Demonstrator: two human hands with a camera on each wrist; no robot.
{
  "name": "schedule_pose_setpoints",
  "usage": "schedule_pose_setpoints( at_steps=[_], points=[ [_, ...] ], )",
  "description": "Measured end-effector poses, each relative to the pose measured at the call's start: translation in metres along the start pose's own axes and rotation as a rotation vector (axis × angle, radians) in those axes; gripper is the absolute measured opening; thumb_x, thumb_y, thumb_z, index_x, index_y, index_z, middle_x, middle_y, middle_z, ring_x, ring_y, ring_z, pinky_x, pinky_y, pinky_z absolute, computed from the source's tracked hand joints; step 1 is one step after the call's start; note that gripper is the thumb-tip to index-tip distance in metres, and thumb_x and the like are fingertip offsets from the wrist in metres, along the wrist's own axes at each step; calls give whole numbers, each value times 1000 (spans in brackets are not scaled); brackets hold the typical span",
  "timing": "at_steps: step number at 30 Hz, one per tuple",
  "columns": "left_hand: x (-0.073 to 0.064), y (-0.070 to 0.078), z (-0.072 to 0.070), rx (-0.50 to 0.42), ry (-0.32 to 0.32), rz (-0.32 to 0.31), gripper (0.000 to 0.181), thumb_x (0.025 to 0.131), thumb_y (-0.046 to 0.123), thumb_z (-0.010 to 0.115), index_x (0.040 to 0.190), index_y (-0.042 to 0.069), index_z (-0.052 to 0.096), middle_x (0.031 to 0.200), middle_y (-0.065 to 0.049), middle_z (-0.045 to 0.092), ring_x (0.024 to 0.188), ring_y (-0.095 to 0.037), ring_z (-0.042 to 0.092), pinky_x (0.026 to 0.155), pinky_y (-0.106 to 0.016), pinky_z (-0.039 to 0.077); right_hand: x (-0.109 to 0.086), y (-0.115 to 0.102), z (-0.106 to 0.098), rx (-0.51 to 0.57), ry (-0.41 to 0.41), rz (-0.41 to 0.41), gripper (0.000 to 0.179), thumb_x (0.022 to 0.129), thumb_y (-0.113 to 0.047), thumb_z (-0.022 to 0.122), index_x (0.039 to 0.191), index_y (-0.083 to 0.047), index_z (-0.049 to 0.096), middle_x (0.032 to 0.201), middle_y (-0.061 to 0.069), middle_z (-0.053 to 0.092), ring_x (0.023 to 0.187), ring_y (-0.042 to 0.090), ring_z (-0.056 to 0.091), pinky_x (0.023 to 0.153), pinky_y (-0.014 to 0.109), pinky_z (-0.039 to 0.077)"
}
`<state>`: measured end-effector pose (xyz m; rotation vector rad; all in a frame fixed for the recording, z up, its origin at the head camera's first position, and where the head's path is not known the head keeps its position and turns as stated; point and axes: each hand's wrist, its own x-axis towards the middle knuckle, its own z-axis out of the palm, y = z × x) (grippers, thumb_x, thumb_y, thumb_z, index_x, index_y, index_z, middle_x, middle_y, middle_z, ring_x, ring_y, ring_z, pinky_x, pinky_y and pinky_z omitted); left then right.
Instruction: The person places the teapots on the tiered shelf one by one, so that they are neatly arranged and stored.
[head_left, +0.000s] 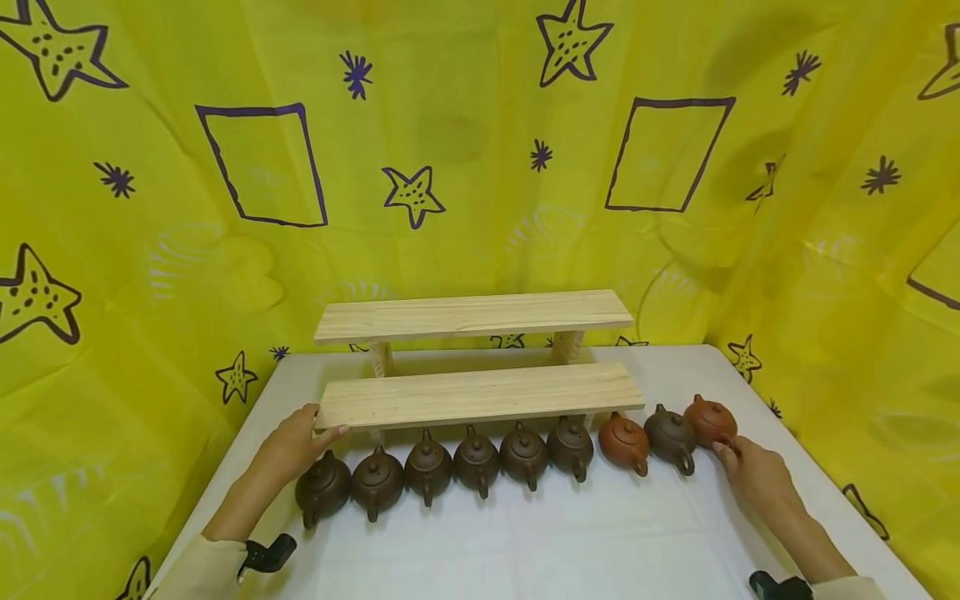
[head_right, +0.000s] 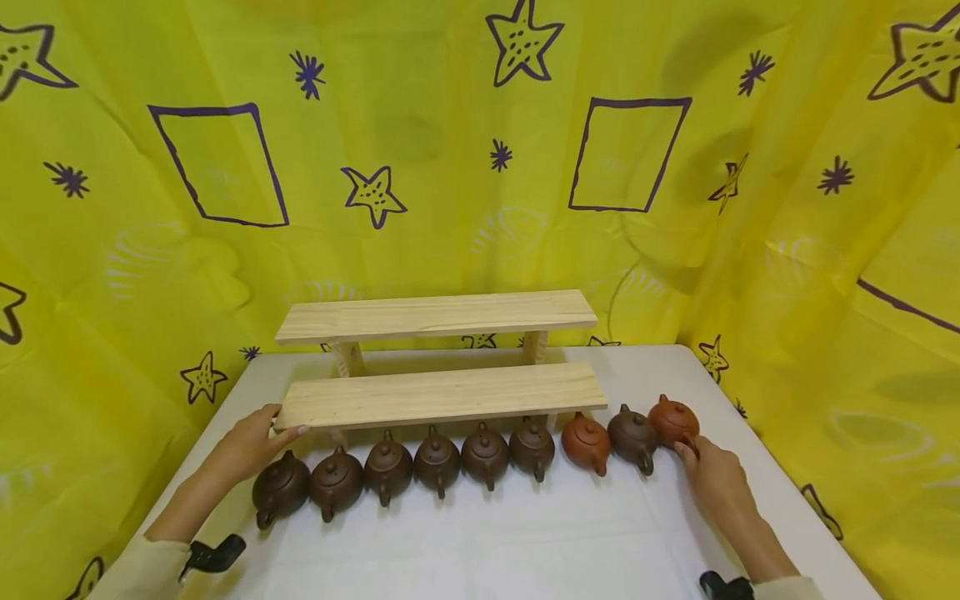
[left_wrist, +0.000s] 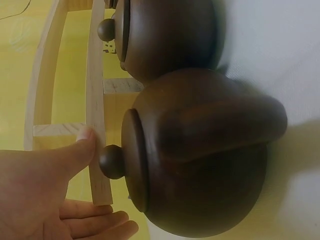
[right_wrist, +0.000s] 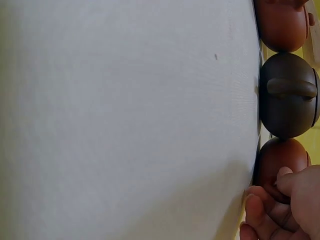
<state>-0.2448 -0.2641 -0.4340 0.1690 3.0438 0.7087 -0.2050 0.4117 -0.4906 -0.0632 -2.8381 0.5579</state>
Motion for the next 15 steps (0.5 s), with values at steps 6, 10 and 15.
schedule_pose_setpoints(
  at_steps=[6,10,15],
  points=[
    [0,0,0,-6,4,-1,74,105,37,66,138,-24,43,132,-44,56,120,-55,60,95,-65,50,3,-2,-1,14,61,5,33,108,-13,57,78,-3,48,65,5,42,63,28,46,59,38,34],
    [1,0,0,-12,8,1,73,105,37,66,138,-24,43,131,-43,58,117,-54,62,93,-64,51,12,-10,-12,22,74,-13,33,110,-13,55,80,-1,51,63,4,53,59,25,50,55,36,36],
    [1,0,0,-6,2,-4,74,105,38,66,138,-23,44,131,-44,58,118,-54,61,94,-64,51,32,-31,-33,42,84,-37,37,112,-18,51,81,1,55,65,6,64,55,22,51,51,35,37]
  ],
)
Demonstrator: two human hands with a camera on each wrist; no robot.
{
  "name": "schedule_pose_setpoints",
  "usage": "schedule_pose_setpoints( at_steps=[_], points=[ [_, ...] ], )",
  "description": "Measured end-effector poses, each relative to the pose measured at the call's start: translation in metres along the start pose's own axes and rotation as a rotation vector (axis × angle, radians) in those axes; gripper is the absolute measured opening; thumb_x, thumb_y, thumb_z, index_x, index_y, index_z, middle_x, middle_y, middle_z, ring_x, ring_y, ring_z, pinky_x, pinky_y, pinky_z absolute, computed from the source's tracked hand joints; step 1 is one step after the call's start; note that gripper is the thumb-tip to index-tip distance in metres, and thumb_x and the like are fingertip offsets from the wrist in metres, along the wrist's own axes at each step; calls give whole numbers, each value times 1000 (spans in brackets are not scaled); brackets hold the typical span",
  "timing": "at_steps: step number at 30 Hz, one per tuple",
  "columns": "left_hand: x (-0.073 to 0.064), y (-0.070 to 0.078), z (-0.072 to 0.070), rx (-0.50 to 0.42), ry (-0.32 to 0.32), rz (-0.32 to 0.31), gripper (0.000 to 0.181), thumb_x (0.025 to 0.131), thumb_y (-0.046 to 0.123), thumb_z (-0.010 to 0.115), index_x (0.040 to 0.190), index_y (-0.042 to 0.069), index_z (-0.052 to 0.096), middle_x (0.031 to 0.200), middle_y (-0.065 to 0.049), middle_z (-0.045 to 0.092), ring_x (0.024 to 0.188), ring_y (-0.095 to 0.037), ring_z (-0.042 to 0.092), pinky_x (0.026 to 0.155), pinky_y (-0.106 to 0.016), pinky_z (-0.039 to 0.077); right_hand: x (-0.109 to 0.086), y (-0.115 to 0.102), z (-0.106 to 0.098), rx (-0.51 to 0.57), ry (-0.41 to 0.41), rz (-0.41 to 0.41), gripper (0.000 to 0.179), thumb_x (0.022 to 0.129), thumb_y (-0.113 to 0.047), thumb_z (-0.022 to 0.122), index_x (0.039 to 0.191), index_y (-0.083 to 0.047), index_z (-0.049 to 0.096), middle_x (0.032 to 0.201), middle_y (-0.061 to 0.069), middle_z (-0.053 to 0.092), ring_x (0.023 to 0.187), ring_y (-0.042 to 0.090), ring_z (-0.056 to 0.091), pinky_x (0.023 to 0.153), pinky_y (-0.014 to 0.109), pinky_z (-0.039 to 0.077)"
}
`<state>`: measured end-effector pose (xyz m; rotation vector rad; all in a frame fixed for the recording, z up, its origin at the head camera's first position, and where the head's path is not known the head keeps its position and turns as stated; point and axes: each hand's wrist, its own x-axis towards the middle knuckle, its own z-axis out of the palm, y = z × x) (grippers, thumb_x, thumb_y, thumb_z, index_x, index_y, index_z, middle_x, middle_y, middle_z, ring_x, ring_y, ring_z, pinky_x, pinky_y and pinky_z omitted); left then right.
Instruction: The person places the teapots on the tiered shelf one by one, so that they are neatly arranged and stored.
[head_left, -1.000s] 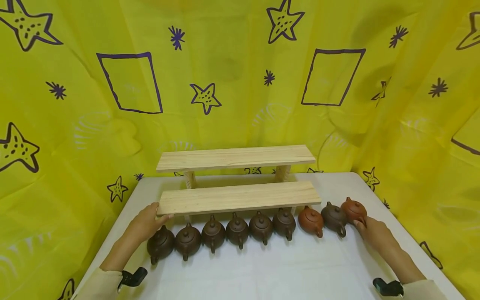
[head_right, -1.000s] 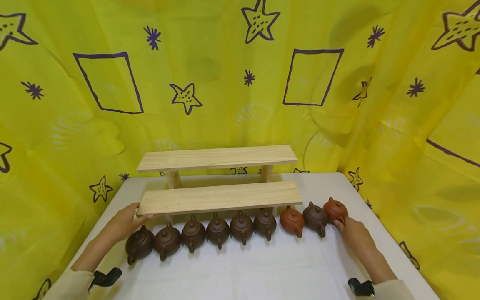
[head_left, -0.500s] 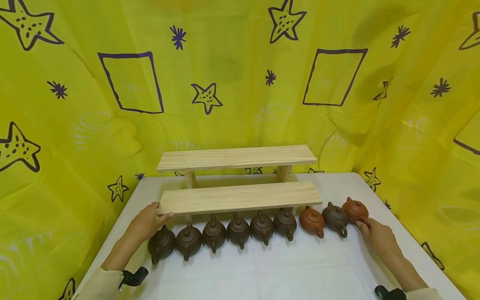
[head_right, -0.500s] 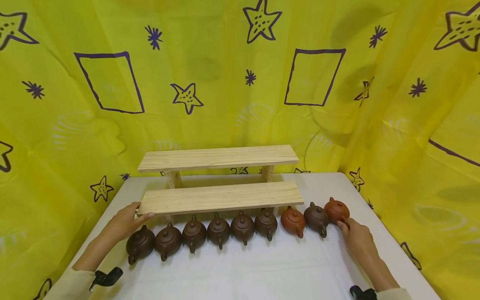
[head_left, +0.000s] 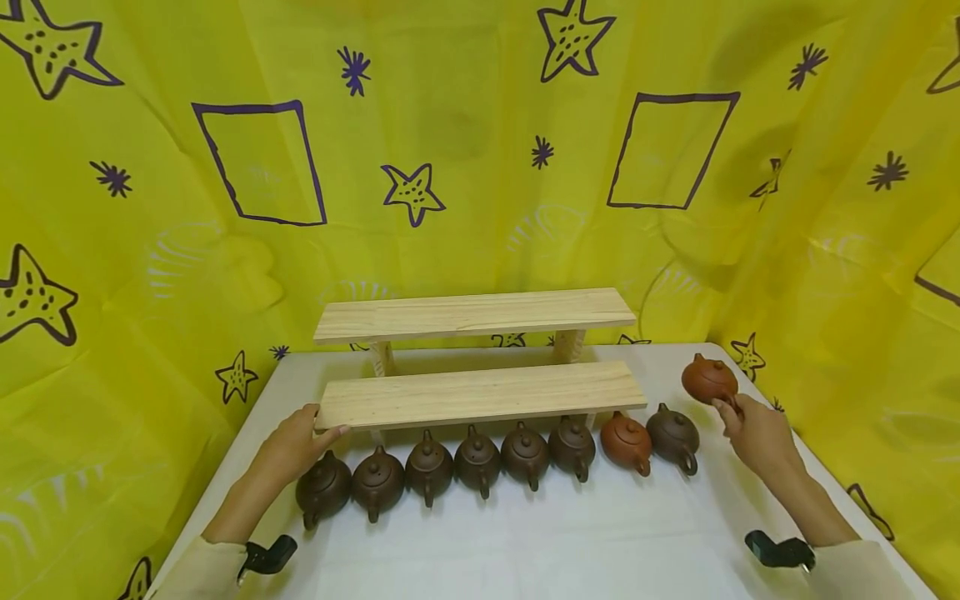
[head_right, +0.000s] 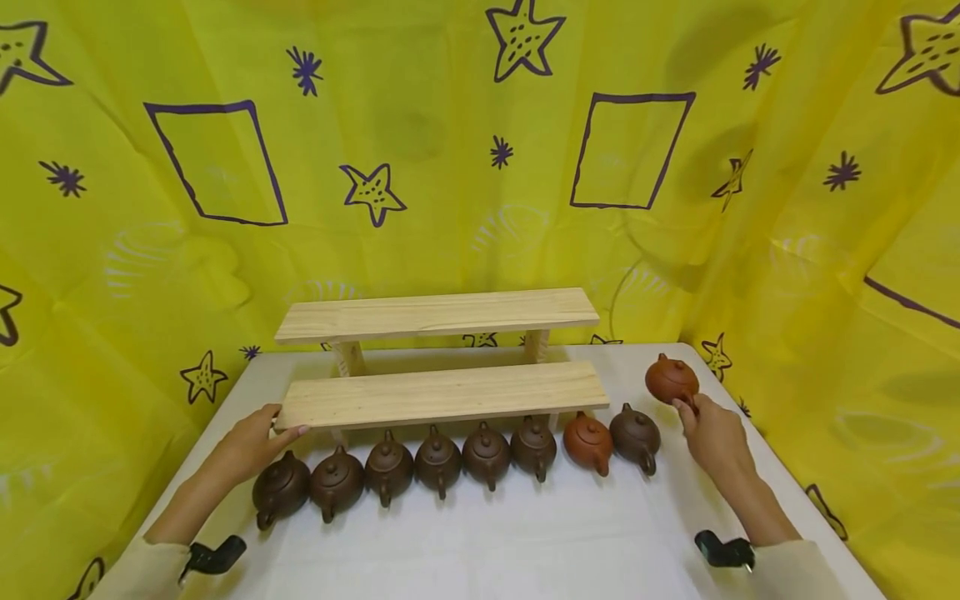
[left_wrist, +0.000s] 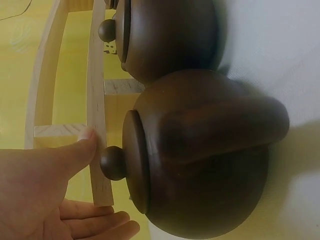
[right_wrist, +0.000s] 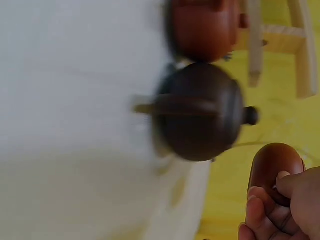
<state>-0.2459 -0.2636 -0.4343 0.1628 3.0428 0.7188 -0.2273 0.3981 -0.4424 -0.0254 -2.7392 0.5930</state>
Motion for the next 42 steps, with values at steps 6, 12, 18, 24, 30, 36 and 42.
schedule_pose_setpoints(
  at_steps=[6,12,18,24,30,36,42],
  points=[
    [-1,0,-2,-1,-3,-7,75,105,39,66,139,-24,43,133,-45,56,120,-56,60,96,-65,50,34,-37,-21,33,26,-36,37,113,-22,50,84,2,56,66,7,62,55,21,50,49,34,38],
    [0,0,-4,-8,-6,-15,77,105,41,65,140,-23,42,135,-45,54,123,-57,58,97,-65,50,65,-77,-31,65,-3,-51,39,113,-23,50,87,4,57,69,12,64,59,25,55,51,35,41],
    [0,-1,-3,-13,-1,-18,76,105,41,65,140,-23,43,133,-44,56,121,-56,60,95,-64,51,92,-110,-24,82,-3,-94,39,112,-23,51,85,3,59,69,14,68,60,27,59,53,35,42],
    [-1,-1,3,-20,-6,-16,75,105,41,65,141,-22,43,134,-42,57,123,-56,59,97,-64,50,109,-128,-11,92,-4,-104,39,111,-24,54,81,0,58,70,15,68,64,32,62,56,35,42],
    [0,0,5,-22,5,-9,73,105,39,65,139,-22,45,132,-41,59,121,-53,61,96,-64,51,117,-139,-3,93,-1,-136,40,111,-21,55,76,-1,55,70,17,64,62,32,59,57,36,41],
    [0,1,2,-21,6,-20,73,105,39,66,140,-21,45,133,-41,59,121,-53,61,96,-64,51,122,-148,3,105,-11,-144,38,111,-21,55,81,1,59,71,18,69,62,33,64,55,36,43],
    [-2,-1,1,-23,7,-27,74,105,39,66,140,-21,44,133,-41,58,121,-54,61,97,-64,51,126,-151,5,107,-22,-133,42,111,-27,56,79,0,59,68,16,65,61,31,61,55,35,42]
  ],
)
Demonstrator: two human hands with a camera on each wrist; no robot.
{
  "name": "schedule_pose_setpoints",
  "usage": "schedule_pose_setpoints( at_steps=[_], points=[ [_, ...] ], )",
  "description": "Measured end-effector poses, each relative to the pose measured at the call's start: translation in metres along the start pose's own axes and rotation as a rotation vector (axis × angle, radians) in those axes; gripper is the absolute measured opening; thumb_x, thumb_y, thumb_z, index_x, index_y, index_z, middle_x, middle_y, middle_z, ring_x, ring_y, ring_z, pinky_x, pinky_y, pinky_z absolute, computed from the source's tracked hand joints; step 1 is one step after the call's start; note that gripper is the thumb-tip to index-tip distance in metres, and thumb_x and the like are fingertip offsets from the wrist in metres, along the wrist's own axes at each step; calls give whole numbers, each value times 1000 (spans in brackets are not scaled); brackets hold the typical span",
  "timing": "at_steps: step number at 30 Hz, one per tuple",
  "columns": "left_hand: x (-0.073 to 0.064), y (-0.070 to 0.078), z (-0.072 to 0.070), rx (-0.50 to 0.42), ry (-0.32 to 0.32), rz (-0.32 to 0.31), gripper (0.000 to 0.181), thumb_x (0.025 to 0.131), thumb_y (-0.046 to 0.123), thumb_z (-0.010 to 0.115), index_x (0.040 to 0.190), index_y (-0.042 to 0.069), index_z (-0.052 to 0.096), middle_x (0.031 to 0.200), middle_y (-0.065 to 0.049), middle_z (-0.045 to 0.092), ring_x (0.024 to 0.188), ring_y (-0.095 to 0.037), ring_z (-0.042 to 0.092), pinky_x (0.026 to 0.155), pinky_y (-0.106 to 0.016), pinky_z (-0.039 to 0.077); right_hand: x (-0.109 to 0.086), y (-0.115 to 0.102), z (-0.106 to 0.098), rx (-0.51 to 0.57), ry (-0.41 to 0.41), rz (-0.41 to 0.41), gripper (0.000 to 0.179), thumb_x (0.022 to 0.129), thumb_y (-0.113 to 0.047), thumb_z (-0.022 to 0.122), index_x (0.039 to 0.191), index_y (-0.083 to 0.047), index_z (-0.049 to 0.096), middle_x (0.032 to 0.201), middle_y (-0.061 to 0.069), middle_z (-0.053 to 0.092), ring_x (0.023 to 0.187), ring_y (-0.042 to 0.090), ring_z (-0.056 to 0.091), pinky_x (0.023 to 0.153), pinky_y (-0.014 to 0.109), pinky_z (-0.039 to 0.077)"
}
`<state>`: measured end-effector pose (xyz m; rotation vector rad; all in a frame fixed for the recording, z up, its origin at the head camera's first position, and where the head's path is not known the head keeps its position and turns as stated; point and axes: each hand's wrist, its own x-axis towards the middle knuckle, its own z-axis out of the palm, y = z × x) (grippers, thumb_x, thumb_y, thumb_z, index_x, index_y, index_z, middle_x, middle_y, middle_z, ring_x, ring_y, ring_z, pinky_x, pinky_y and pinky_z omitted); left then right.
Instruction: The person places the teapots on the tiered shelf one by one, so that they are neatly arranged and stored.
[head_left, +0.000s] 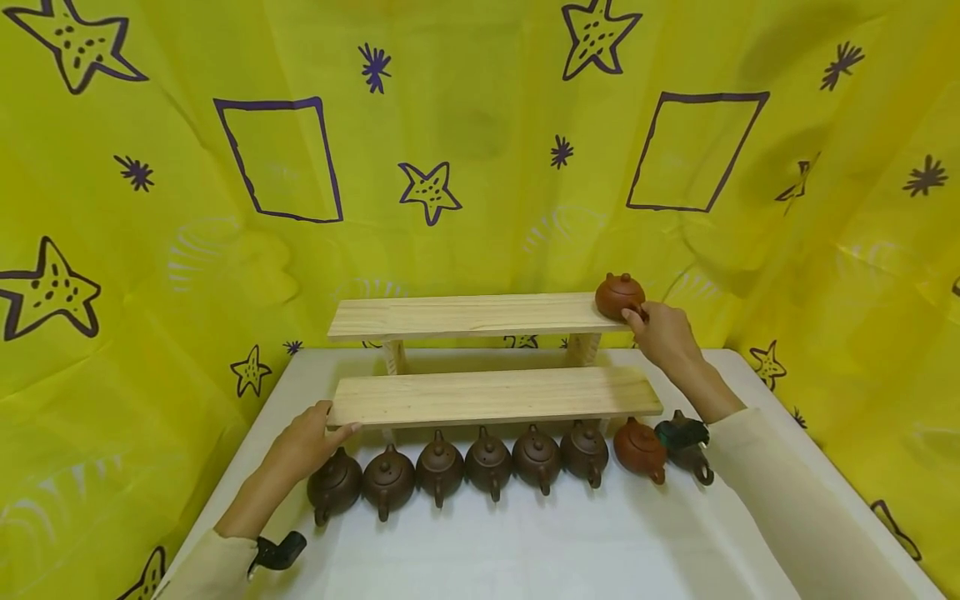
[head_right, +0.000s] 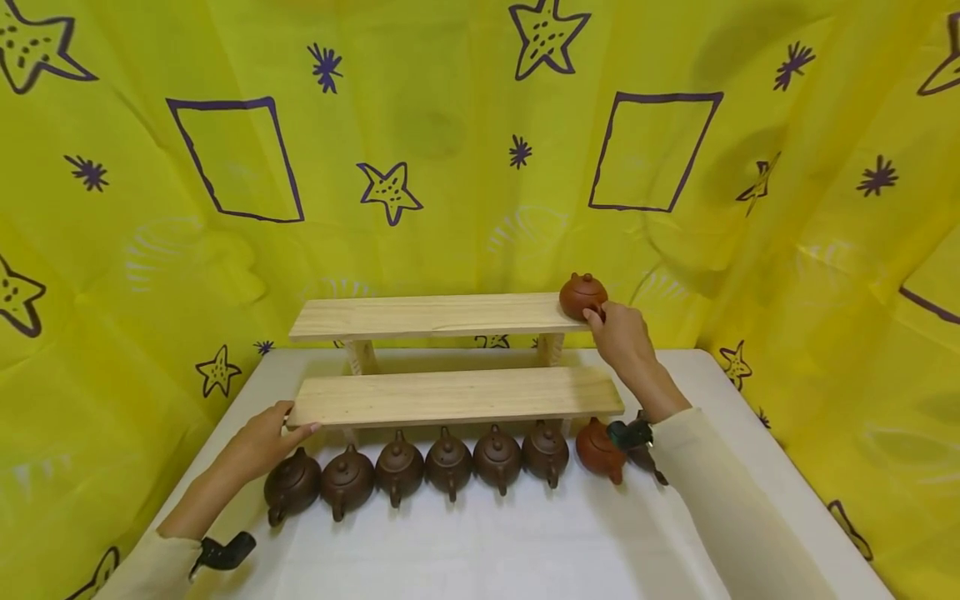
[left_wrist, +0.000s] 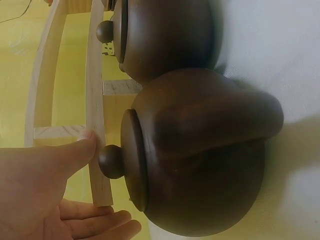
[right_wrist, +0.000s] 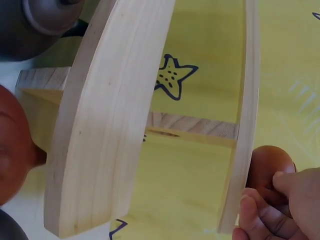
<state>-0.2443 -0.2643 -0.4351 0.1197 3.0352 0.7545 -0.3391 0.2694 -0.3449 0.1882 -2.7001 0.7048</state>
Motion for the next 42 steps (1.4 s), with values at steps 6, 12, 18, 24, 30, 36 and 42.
schedule_pose_setpoints(
  at_steps=[6,12,18,24,30,36,42],
  points=[
    [-1,-1,0,-1,9,1,73,105,39,65,140,-21,45,133,-41,59,122,-54,60,97,-64,50,-4,4,-7,-48,-60,11,54,107,-42,60,80,4,68,72,16,63,65,32,58,56,36,42],
    [-2,-1,0,2,10,3,73,105,40,65,141,-21,45,135,-41,58,123,-54,61,97,-64,51,-32,28,-20,-91,-165,36,59,107,-44,60,104,14,72,91,27,72,72,33,66,59,41,52],
    [-4,-1,0,13,18,6,71,105,38,66,140,-21,46,135,-41,59,121,-55,61,96,-63,51,-77,58,-20,-150,-249,78,58,106,-44,61,95,12,69,85,23,70,69,30,62,60,42,51],
    [-1,-1,1,15,15,10,72,105,39,66,139,-21,46,134,-41,59,120,-54,62,96,-63,52,-125,83,-12,-175,-384,186,66,102,-56,61,86,7,61,75,13,61,66,26,56,57,37,46],
    [0,-1,0,6,8,0,74,105,40,65,141,-21,45,137,-42,57,124,-55,60,98,-64,50,-155,98,3,-170,-412,246,63,99,-57,66,80,2,58,73,9,58,66,24,55,58,36,43],
    [-1,-2,0,6,6,7,73,105,39,65,141,-22,44,137,-42,57,124,-56,59,98,-64,50,-175,108,25,-122,-414,226,48,108,-39,58,78,-2,54,72,10,57,70,28,60,61,42,47],
    [0,0,1,3,2,8,74,106,39,64,142,-22,44,138,-43,56,126,-57,58,100,-65,49,-186,108,36,-91,-311,207,41,112,-30,52,87,2,55,74,12,58,71,27,58,60,42,45]
  ],
)
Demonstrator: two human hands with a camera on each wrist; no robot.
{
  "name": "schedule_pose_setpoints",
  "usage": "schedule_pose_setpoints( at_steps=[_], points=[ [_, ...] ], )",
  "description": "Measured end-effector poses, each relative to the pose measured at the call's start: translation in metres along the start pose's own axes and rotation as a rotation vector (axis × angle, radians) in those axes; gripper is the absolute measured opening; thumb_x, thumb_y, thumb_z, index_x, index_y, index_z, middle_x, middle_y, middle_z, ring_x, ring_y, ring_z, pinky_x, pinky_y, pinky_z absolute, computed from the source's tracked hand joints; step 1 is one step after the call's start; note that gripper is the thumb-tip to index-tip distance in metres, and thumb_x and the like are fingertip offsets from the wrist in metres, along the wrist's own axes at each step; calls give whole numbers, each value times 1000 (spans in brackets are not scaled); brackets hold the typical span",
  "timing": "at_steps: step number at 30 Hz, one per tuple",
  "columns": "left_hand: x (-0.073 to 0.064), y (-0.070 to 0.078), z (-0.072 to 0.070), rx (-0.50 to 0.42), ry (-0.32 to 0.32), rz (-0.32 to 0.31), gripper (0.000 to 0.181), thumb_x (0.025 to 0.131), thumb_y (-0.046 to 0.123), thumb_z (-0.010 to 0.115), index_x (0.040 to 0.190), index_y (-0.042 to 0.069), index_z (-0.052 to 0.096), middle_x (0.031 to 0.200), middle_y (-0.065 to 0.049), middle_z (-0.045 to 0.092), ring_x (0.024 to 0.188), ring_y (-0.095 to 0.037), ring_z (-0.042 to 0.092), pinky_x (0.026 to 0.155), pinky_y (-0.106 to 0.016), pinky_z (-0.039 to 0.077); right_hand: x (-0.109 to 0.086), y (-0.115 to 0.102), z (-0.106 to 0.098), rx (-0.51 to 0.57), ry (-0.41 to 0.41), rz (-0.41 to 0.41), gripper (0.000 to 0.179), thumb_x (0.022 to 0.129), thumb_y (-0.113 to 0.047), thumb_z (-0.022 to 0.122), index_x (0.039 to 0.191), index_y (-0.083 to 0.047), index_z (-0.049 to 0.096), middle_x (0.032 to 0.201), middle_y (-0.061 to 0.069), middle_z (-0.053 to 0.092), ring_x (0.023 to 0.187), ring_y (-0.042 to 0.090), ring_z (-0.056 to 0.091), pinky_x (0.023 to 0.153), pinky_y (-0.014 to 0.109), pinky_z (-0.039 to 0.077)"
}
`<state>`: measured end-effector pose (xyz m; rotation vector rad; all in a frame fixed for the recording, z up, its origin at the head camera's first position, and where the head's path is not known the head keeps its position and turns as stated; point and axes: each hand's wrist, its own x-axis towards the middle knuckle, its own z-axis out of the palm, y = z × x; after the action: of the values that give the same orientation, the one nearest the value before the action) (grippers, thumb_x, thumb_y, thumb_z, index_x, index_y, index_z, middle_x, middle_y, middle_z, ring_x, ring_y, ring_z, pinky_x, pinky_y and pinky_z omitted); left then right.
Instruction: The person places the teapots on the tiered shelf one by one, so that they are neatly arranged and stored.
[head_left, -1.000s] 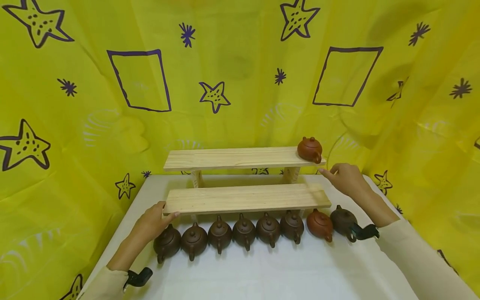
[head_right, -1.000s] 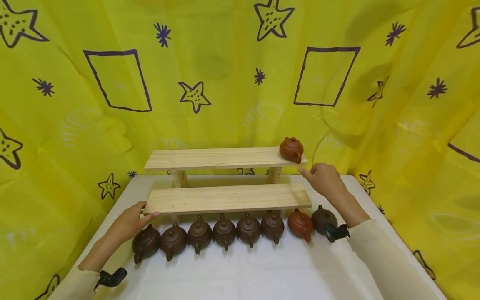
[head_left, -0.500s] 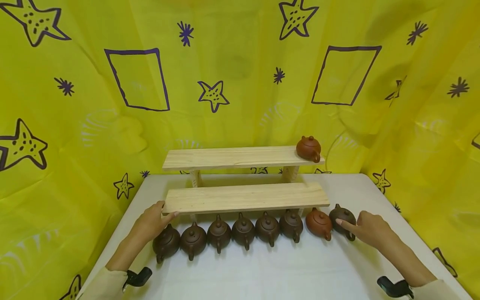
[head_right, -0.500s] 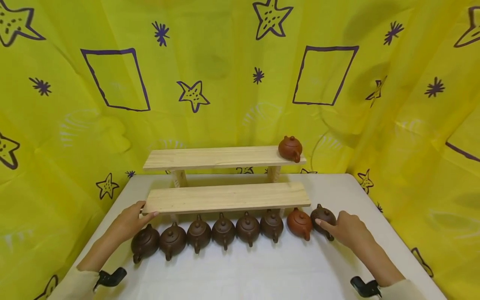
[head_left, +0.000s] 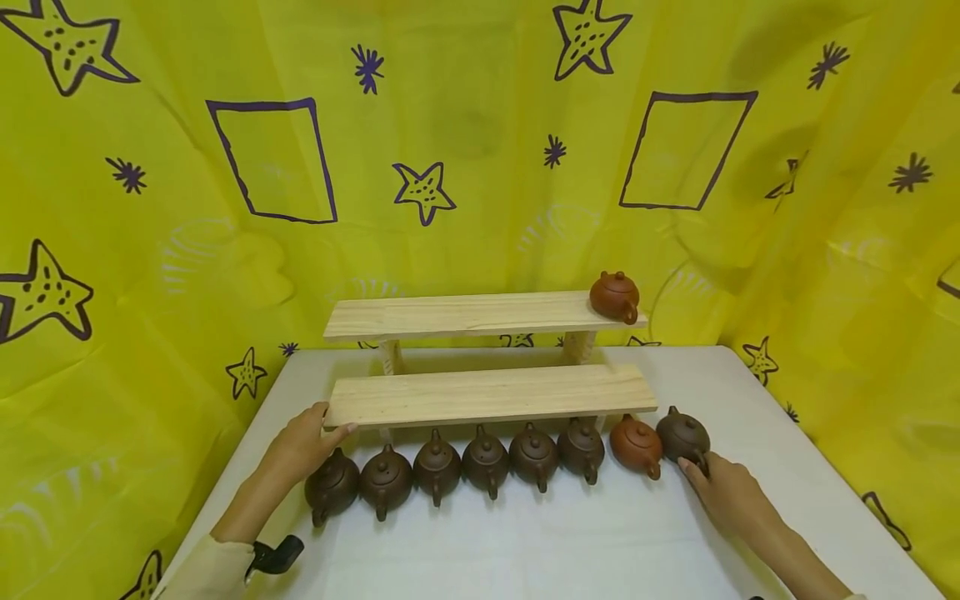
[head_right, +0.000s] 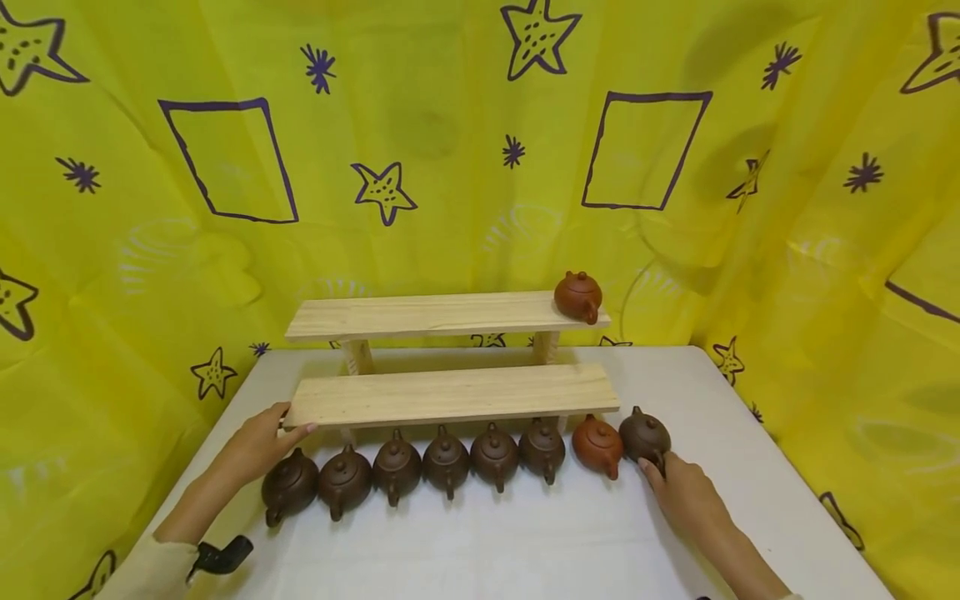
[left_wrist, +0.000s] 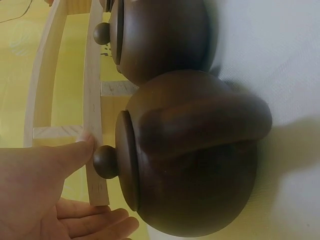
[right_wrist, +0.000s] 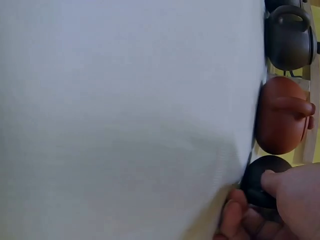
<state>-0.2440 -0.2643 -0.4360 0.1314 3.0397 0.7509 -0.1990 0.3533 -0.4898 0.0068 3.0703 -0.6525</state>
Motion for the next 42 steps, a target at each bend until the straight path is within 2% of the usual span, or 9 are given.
schedule_pose_setpoints(
  at_steps=[4,14,18,23,28,33,39,42],
  points=[
    [0,-1,0,-4,2,-6,73,106,39,64,142,-22,44,138,-43,55,127,-57,57,101,-65,49,-3,0,4,20,63,-32,35,113,-24,50,89,1,54,74,12,58,71,28,59,61,43,47],
    [0,-1,1,3,3,2,74,105,38,65,142,-23,44,138,-43,55,126,-57,58,100,-65,49,-5,1,2,37,210,-81,33,112,-21,53,83,-5,52,64,2,44,62,22,48,57,35,39],
    [1,-2,2,4,2,-1,74,106,38,64,142,-23,43,139,-43,55,127,-57,57,101,-65,49,-2,0,-8,40,258,-112,34,112,-17,54,80,-6,50,62,1,50,56,19,47,52,31,37],
    [1,-1,1,8,2,3,74,105,39,65,142,-22,43,139,-43,55,127,-57,57,101,-65,49,2,-8,-27,54,244,-128,34,113,-18,50,83,-3,52,63,3,60,53,18,51,51,32,38],
    [0,-1,1,12,5,8,74,105,38,65,142,-22,44,138,-43,56,126,-57,58,100,-65,49,7,-27,-45,68,237,-131,36,114,-21,49,84,-2,55,66,5,65,54,18,52,51,32,39],
    [0,0,0,15,1,4,74,105,38,65,142,-22,44,137,-43,56,126,-56,58,100,-65,50,9,-53,-55,74,217,-153,36,113,-25,51,83,-5,53,67,5,65,56,18,51,50,29,36],
    [0,2,-1,16,-7,-6,74,105,38,65,142,-23,43,138,-44,55,126,-56,58,100,-65,49,10,-89,-58,87,185,-200,33,112,-26,54,85,-7,54,66,3,61,56,17,48,51,28,38],
    [0,2,-1,18,-4,-7,73,105,37,65,141,-23,44,137,-43,56,125,-56,59,100,-65,49,13,-108,-60,99,176,-231,32,111,-26,56,86,-7,53,64,1,53,56,16,46,50,27,36]
  ],
)
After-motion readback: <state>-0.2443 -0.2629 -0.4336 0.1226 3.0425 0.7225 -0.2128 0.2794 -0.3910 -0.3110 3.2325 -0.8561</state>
